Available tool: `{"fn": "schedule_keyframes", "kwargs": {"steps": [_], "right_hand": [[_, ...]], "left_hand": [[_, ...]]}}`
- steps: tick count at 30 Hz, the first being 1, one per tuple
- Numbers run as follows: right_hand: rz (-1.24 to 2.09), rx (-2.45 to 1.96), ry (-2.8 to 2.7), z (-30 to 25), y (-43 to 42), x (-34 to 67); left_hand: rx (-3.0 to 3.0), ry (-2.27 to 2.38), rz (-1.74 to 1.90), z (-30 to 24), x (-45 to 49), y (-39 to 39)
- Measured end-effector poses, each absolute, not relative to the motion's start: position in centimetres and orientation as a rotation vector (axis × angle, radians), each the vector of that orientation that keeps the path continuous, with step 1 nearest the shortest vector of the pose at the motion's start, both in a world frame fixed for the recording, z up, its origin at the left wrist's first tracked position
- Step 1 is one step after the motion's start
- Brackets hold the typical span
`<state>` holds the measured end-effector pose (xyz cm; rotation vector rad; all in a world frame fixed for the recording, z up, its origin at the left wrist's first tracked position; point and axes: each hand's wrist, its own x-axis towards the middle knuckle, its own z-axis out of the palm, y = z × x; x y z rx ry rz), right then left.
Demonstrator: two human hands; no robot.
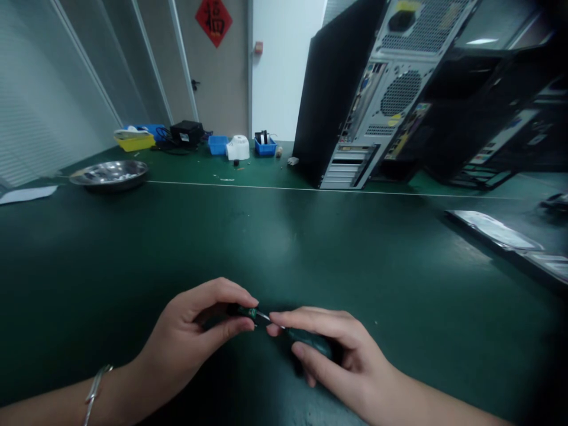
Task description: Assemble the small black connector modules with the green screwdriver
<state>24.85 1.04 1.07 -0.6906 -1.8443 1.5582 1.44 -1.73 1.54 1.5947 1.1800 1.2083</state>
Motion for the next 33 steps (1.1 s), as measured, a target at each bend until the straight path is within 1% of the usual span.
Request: {"fn": "schedule_keyframes", "kwargs": {"steps": [8, 15, 19, 22, 24, 33], "right_hand": [[1.602, -0.613, -1.812, 1.06, 0.96, 25.08], [1.563, -0.669, -1.777, 0.88, 1.11, 25.10], [1.502, -0.695, -1.720, 0.50, 1.13, 25.25], [1.495, -0.708, -1.722, 0.31, 1.15, 25.26], [1.500, -0.710, -1.729, 0.27, 1.19, 25.18], [1.425, -0.827, -1.812, 0.33, 1.37, 24.81]], "left_hand": [[1.400, 1.073, 1.208, 1.64, 1.99, -1.71], [1.380, 1.183, 1.160, 1.48, 1.48, -1.60], [1.619, 1.179, 0.976, 1.39, 1.42, -1.58], [1.964, 1.052, 0.777, 1.17, 1.73, -1.67], [2.149, 0.965, 0.709, 1.02, 1.97, -1.72], [2.253, 0.979, 0.614, 0.93, 2.07, -2.03]]}}
